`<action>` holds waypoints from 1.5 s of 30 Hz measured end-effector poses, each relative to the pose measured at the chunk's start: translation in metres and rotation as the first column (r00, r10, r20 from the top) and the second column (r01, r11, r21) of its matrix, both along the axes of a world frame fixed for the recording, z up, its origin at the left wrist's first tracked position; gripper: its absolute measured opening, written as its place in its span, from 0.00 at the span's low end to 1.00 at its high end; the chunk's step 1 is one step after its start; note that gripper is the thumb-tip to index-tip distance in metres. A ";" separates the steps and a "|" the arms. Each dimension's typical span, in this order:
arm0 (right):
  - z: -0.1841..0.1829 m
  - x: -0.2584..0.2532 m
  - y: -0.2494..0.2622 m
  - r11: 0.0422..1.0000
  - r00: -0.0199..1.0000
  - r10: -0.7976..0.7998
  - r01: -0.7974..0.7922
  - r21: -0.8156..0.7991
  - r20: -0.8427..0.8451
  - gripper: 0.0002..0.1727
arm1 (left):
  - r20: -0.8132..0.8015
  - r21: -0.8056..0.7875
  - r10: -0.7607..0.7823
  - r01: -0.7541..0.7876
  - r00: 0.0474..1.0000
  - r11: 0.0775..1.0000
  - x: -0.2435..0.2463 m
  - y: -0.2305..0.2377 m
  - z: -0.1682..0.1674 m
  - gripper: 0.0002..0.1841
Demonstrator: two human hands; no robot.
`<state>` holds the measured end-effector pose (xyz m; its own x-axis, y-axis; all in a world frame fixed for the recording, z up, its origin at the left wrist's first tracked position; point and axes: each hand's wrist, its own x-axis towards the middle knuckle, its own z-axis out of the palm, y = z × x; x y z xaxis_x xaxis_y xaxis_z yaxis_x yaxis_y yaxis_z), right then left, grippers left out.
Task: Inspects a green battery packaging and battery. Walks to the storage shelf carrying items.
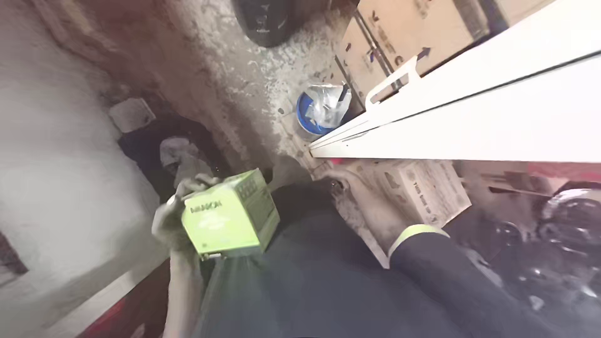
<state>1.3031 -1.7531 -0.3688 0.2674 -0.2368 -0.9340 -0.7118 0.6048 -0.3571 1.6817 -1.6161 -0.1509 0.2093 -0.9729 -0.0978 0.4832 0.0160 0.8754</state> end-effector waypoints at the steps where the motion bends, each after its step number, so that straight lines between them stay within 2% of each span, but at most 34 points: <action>1: 0.013 0.018 -0.012 0.998 0.998 -0.065 0.065 0.009 -0.004 0.29 | 0.045 0.070 0.017 -0.020 0.999 0.997 0.009 -0.022 0.011 0.14; 3: 0.025 0.053 -0.050 0.980 0.975 -0.186 0.193 0.052 -0.122 0.26 | 0.081 0.150 -0.002 -0.010 0.997 0.989 0.034 -0.080 0.035 0.13; 5: 0.026 0.084 -0.090 0.962 0.951 -0.256 0.268 0.053 -0.176 0.26 | 0.085 0.088 -0.084 0.077 0.993 0.993 0.073 -0.133 0.029 0.12; 7: 0.023 0.116 -0.131 0.971 0.965 -0.239 0.240 -0.006 -0.110 0.27 | 0.163 0.010 -0.107 0.107 0.981 0.994 0.119 -0.181 0.002 0.16; 9: -0.001 0.150 -0.182 0.971 0.970 -0.236 0.234 -0.042 -0.052 0.24 | 0.128 -0.070 -0.120 0.130 0.984 0.989 0.163 -0.241 -0.026 0.20; 11: -0.016 0.186 -0.236 0.966 0.962 -0.257 0.258 0.007 -0.095 0.22 | 0.047 -0.023 -0.078 0.079 0.996 0.997 0.192 -0.301 -0.033 0.18; 13: -0.007 0.220 -0.289 0.953 0.950 -0.295 0.301 0.046 -0.099 0.24 | 0.016 0.012 -0.057 0.057 0.998 0.998 0.223 -0.351 -0.025 0.19; 15: 0.012 0.261 -0.360 0.985 0.986 -0.164 0.161 -0.063 -0.037 0.25 | 0.008 -0.023 -0.036 0.036 0.999 0.999 0.258 -0.404 -0.011 0.18; 17: 0.003 0.300 -0.431 0.977 0.986 0.110 -0.131 -0.168 -0.125 0.27 | 0.028 -0.011 0.011 -0.011 1.000 1.000 0.287 -0.439 -0.003 0.19; 18: 0.001 0.320 -0.467 0.935 0.957 0.226 -0.265 -0.235 -0.181 0.26 | 0.040 0.009 0.041 -0.041 0.998 0.999 0.298 -0.454 0.000 0.19; 19: 0.012 0.343 -0.504 0.891 0.942 0.266 -0.322 -0.320 -0.205 0.24 | 0.039 0.025 0.072 -0.073 0.997 0.997 0.309 -0.472 0.001 0.19; 20: 0.033 0.368 -0.538 0.864 0.957 0.247 -0.290 -0.411 -0.155 0.25 | 0.028 0.037 0.092 -0.093 0.995 0.995 0.320 -0.489 0.001 0.19; 22: 0.097 0.429 -0.589 0.870 0.982 0.129 -0.047 -0.491 0.135 0.26 | -0.004 0.049 0.107 -0.107 0.994 0.993 0.345 -0.526 -0.005 0.20; 24: 0.162 0.495 -0.622 0.870 0.895 0.093 0.140 -0.473 0.436 0.27 | -0.007 0.054 0.108 -0.107 0.994 0.993 0.374 -0.566 -0.012 0.20; 26: 0.204 0.563 -0.644 0.856 0.742 0.160 0.224 -0.466 0.651 0.32 | -0.003 0.056 0.100 -0.100 0.995 0.993 0.411 -0.608 -0.020 0.21; 28: 0.219 0.625 -0.659 0.794 0.625 0.328 0.223 -0.565 0.709 0.40 | -0.023 0.103 0.111 -0.108 0.994 0.989 0.446 -0.650 -0.024 0.20; 29: 0.222 0.653 -0.667 0.734 0.611 0.417 0.211 -0.646 0.673 0.39 | -0.031 0.155 0.122 -0.116 0.992 0.981 0.465 -0.671 -0.022 0.20; 30: 0.224 0.679 -0.676 0.679 0.645 0.451 0.202 -0.706 0.618 0.37 | -0.033 0.217 0.130 -0.120 0.991 0.969 0.486 -0.693 -0.015 0.21; 32: 0.230 0.721 -0.707 0.640 0.734 0.415 0.184 -0.746 0.537 0.32 | -0.027 0.328 0.133 -0.117 0.991 0.938 0.527 -0.740 0.001 0.22; 34: 0.236 0.751 -0.745 0.673 0.773 0.327 0.213 -0.708 0.544 0.26 | -0.031 0.391 0.095 -0.075 0.995 0.917 0.562 -0.786 0.015 0.21; 36: 0.237 0.767 -0.775 0.735 0.780 0.184 0.294 -0.611 0.598 0.24 | -0.010 0.429 0.004 0.001 1.000 0.904 0.585 -0.831 0.023 0.20; 38: 0.232 0.775 -0.796 0.777 0.759 -0.007 0.414 -0.474 0.650 0.25 | 0.018 0.472 -0.114 0.092 0.993 0.877 0.602 -0.873 0.027 0.22; 40: 0.224 0.783 -0.821 0.748 0.724 -0.139 0.524 -0.407 0.676 0.25 | 0.022 0.461 -0.250 0.212 0.968 0.862 0.619 -0.921 0.028 0.22; 43: 0.224 0.795 -0.878 0.701 0.622 -0.259 0.648 -0.300 0.739 0.21 | 0.042 0.414 -0.420 0.367 0.906 0.833 0.637 -1.002 0.025 0.19; 45: 0.222 0.796 -0.933 0.734 0.602 -0.260 0.631 -0.250 0.755 0.20 | 0.099 0.406 -0.510 0.433 0.855 0.805 0.645 -1.062 0.025 0.17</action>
